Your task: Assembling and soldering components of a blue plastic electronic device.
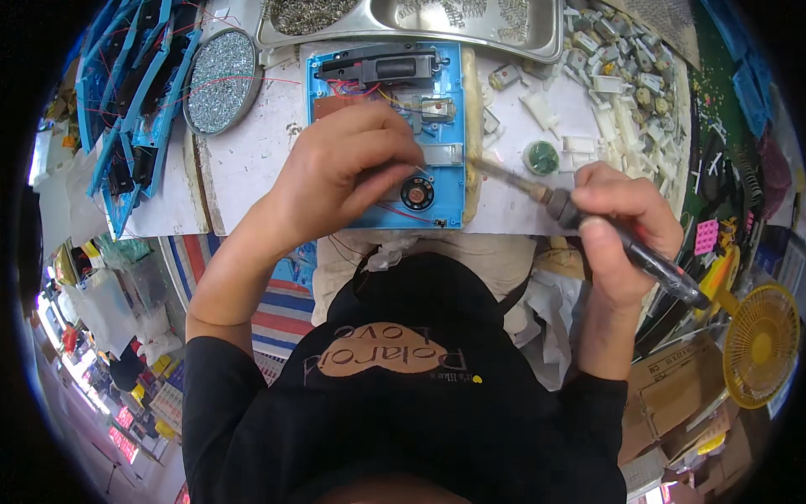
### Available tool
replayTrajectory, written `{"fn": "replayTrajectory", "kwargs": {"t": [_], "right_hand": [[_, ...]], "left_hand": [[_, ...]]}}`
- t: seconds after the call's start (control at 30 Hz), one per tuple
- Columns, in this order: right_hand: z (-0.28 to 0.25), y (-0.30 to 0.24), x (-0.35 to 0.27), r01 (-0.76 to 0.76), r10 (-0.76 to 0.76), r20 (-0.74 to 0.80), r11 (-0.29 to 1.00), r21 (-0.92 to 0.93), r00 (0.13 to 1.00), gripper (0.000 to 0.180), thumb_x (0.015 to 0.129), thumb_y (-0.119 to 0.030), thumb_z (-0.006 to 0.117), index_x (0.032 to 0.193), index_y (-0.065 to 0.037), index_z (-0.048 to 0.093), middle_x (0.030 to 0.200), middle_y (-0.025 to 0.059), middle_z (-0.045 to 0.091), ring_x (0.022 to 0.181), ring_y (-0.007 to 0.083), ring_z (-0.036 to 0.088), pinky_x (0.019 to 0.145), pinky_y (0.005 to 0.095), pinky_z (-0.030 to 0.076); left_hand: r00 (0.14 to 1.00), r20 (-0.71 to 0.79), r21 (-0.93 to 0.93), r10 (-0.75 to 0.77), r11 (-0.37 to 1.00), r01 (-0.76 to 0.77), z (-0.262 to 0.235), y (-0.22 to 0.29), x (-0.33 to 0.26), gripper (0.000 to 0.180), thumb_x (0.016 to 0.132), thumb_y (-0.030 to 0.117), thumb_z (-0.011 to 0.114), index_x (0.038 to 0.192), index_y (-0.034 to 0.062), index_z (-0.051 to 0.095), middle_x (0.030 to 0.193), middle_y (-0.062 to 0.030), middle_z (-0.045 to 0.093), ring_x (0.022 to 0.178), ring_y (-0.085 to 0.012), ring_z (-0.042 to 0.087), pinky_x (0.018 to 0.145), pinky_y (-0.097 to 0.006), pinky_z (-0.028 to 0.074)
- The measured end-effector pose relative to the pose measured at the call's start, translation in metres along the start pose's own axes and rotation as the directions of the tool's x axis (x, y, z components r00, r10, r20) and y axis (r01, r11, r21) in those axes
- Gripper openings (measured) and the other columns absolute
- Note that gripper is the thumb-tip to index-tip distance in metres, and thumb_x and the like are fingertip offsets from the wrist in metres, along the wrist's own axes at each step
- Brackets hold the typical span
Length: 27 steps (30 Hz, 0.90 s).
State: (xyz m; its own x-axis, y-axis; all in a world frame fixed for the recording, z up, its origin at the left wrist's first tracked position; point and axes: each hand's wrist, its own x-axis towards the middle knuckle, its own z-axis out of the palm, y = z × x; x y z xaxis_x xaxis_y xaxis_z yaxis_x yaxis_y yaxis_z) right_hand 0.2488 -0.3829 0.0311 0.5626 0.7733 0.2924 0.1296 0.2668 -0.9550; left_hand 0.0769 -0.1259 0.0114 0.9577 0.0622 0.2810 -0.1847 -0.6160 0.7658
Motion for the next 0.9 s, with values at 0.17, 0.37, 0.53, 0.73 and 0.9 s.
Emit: {"fn": "replayTrajectory", "kwargs": {"t": [0.17, 0.37, 0.53, 0.73, 0.9], "right_hand": [[0.01, -0.003, 0.011, 0.058, -0.004, 0.222, 0.97, -0.236, 0.975, 0.019, 0.078, -0.004, 0.072, 0.095, 0.003, 0.068, 0.066, 0.0065, 0.056, 0.06, 0.0195, 0.052, 0.061, 0.0332, 0.04], [0.02, 0.002, 0.017, 0.076, -0.008, 0.251, 0.962, -0.263, 0.968, 0.021, 0.073, -0.001, 0.073, 0.093, 0.001, 0.07, 0.062, 0.0048, 0.054, 0.055, 0.0184, 0.051, 0.054, 0.0314, 0.037], [0.023, 0.004, 0.02, 0.08, -0.003, 0.265, 0.956, -0.282, 0.964, 0.019, 0.073, -0.002, 0.073, 0.092, 0.0, 0.07, 0.062, 0.0041, 0.054, 0.054, 0.0172, 0.049, 0.052, 0.0307, 0.035], [0.027, 0.003, 0.022, 0.039, 0.047, 0.257, 0.947, -0.318, 0.965, 0.016, 0.075, -0.004, 0.074, 0.091, 0.001, 0.071, 0.064, 0.0046, 0.057, 0.054, 0.0155, 0.05, 0.053, 0.0291, 0.036], [0.028, -0.005, 0.021, -0.107, 0.17, 0.193, 0.948, -0.301, 0.966, 0.016, 0.079, -0.005, 0.073, 0.092, 0.003, 0.07, 0.071, 0.0067, 0.063, 0.059, 0.0131, 0.055, 0.056, 0.0264, 0.039]], "left_hand": [[0.998, 0.061, 0.145, 0.003, 0.989, -0.012, 0.0, 0.007, -0.002, 0.019, 0.076, 0.001, 0.077, 0.09, 0.0054, 0.065, 0.103, -0.0087, 0.06, 0.091, -0.0285, 0.064, 0.075, -0.037, 0.053], [0.998, 0.051, 0.173, 0.03, 0.984, -0.039, -0.001, 0.007, -0.003, 0.021, 0.074, -0.001, 0.076, 0.09, 0.0054, 0.063, 0.104, -0.009, 0.06, 0.093, -0.0297, 0.064, 0.076, -0.038, 0.053], [0.998, 0.047, 0.19, 0.042, 0.98, -0.05, 0.001, 0.006, -0.004, 0.022, 0.073, -0.001, 0.076, 0.09, 0.0052, 0.064, 0.106, -0.0095, 0.061, 0.095, -0.0302, 0.065, 0.077, -0.038, 0.054], [0.998, 0.046, 0.2, 0.045, 0.978, -0.054, 0.002, 0.005, -0.004, 0.024, 0.073, -0.001, 0.077, 0.092, 0.0056, 0.064, 0.107, -0.0094, 0.061, 0.096, -0.0305, 0.065, 0.078, -0.038, 0.055], [0.998, 0.055, 0.199, 0.045, 0.979, -0.055, 0.001, 0.005, -0.004, 0.025, 0.072, 0.0, 0.077, 0.092, 0.0058, 0.064, 0.108, -0.0091, 0.062, 0.096, -0.0306, 0.065, 0.077, -0.038, 0.055]]}}
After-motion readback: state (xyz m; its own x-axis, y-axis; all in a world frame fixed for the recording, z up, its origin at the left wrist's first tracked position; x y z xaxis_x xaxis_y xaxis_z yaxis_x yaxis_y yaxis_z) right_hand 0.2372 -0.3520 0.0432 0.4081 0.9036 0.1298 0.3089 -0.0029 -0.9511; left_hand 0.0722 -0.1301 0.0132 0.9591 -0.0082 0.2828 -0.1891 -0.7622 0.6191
